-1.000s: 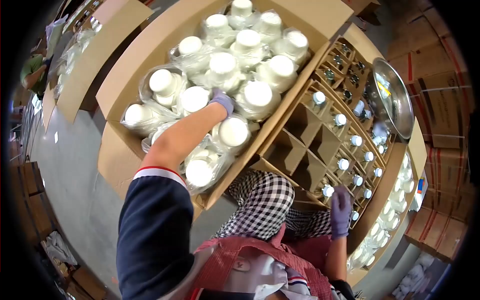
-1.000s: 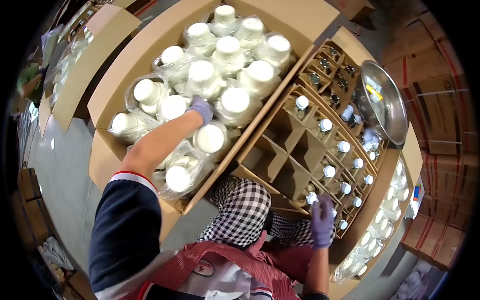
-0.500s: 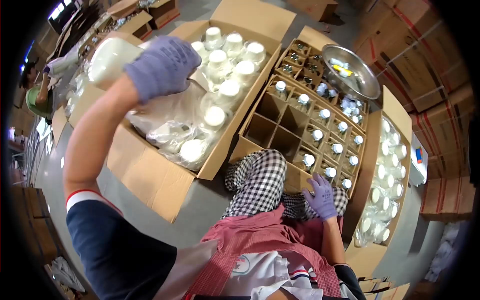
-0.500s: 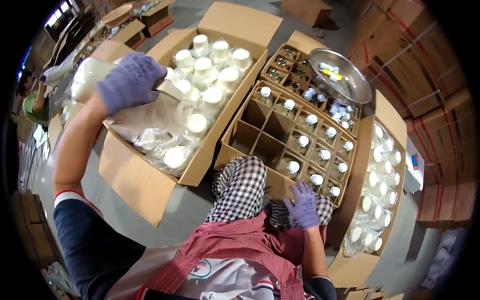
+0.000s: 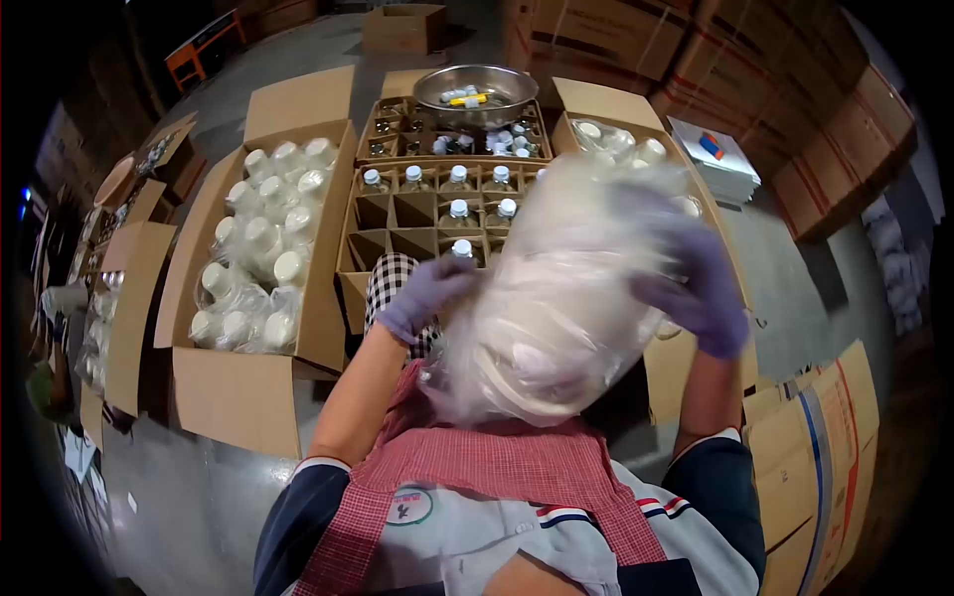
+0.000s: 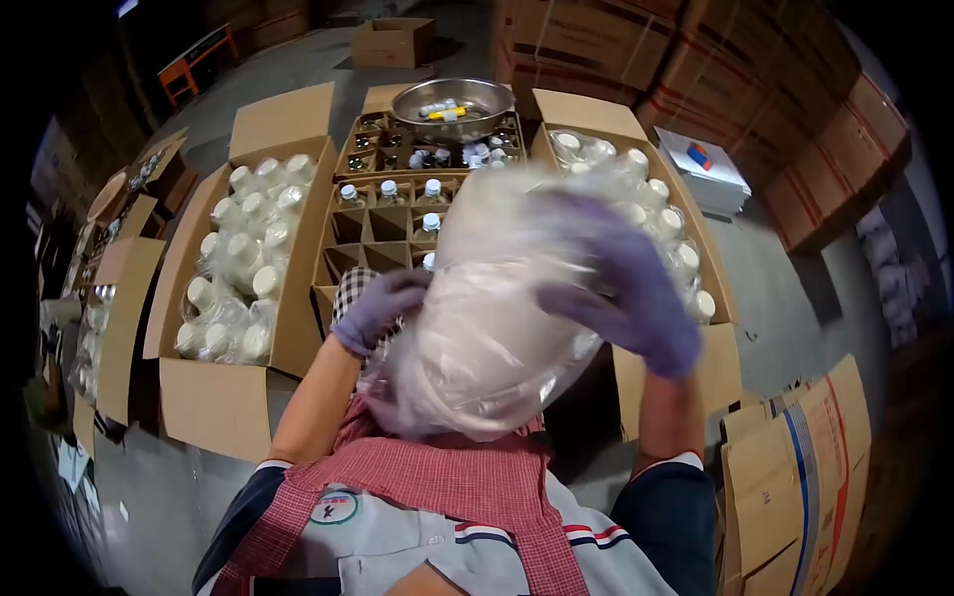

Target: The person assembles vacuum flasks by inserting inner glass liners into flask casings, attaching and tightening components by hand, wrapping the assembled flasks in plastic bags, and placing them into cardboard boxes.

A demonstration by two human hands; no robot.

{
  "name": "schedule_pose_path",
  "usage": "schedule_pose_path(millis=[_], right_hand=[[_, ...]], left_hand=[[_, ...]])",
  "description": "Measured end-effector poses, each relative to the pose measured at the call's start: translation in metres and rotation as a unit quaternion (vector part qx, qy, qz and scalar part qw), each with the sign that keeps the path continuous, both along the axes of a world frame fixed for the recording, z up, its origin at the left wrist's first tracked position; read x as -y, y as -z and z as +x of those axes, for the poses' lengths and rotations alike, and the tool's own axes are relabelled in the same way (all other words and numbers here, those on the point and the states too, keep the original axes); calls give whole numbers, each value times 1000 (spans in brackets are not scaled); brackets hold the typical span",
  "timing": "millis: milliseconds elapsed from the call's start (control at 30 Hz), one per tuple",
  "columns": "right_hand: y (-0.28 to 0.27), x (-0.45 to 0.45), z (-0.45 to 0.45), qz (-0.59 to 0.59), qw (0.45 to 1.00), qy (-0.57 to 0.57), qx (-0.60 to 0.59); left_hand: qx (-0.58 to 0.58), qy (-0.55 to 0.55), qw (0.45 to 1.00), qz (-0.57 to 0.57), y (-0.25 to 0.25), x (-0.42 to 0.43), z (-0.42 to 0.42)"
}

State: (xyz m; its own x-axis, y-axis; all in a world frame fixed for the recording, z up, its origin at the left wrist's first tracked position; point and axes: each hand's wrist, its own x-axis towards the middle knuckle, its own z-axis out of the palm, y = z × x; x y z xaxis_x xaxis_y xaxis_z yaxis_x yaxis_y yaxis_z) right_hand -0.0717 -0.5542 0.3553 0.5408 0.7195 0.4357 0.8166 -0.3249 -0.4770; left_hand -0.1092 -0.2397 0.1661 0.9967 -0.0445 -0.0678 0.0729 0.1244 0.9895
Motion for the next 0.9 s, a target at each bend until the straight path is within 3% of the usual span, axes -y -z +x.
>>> schedule_pose_path(millis=[33,100,133,167,200,233,267,300,333,367,400,433,467,500,533,567,600,633,667,700,733,767,833,867,900], right_hand=[[1,-12,4,9,1000,2,-10],[50,-38,33,1,992,87,95],[43,-45,37,3,992,86,91],[29,-54,41,94,991,50,-78],[21,-65,46,180,952,11,-246],[19,-80,52,362,881,-23,-304],[14,-84,63,398,873,15,-281],[10,-87,75,433,863,54,-256],[13,-94,92,426,897,23,-111],[42,-86,115,319,941,82,-76],[45,-82,106,196,962,85,-172],[43,-76,92,69,958,85,-265],[28,-69,85,-54,962,31,-265],[33,-66,89,-56,962,30,-267],[42,-64,94,64,974,-59,-208],[48,-63,97,183,962,-145,-142],[37,-64,96,170,978,-89,-84],[47,-71,112,174,977,-90,-83],[70,-80,133,160,975,-114,-101],[87,-89,145,145,972,-141,-119],[91,-96,150,2,964,-30,-266],[104,-109,157,0,962,-39,-269],[149,-139,168,108,960,46,-254],[171,-149,174,113,973,45,-196],[184,-155,179,120,983,45,-134]], left_hand=[[40,-45,996,65,-29,4,2],[233,-60,969,-57,-108,20,0],[334,-17,920,202,-128,20,13],[448,-20,793,412,-147,20,27],[380,49,820,424,-170,19,38],[307,112,837,439,-193,18,49],[312,-9,756,575,-221,13,61],[309,-44,908,280,-227,5,79],[274,-32,955,110,-237,-30,95],[238,-25,966,-99,-247,-65,110],[208,-33,937,-278,-257,-99,125],[320,-173,897,-250,-230,-124,138],[269,-281,880,-272,-210,-94,124],[254,-271,914,-160,-168,-86,116],[252,-223,941,23,-106,-80,101],[270,-152,929,201,-40,-70,83],[300,-50,890,340,15,-57,48],[270,56,756,594,40,-41,-5],[293,169,551,763,65,-24,-59],[265,270,570,729,51,-15,-80],[221,367,588,686,37,-5,-101],[181,488,534,666,31,-8,-106],[28,403,740,538,-42,-26,-79],[37,239,837,491,-84,-34,-64],[174,39,891,418,-92,-50,-45]])
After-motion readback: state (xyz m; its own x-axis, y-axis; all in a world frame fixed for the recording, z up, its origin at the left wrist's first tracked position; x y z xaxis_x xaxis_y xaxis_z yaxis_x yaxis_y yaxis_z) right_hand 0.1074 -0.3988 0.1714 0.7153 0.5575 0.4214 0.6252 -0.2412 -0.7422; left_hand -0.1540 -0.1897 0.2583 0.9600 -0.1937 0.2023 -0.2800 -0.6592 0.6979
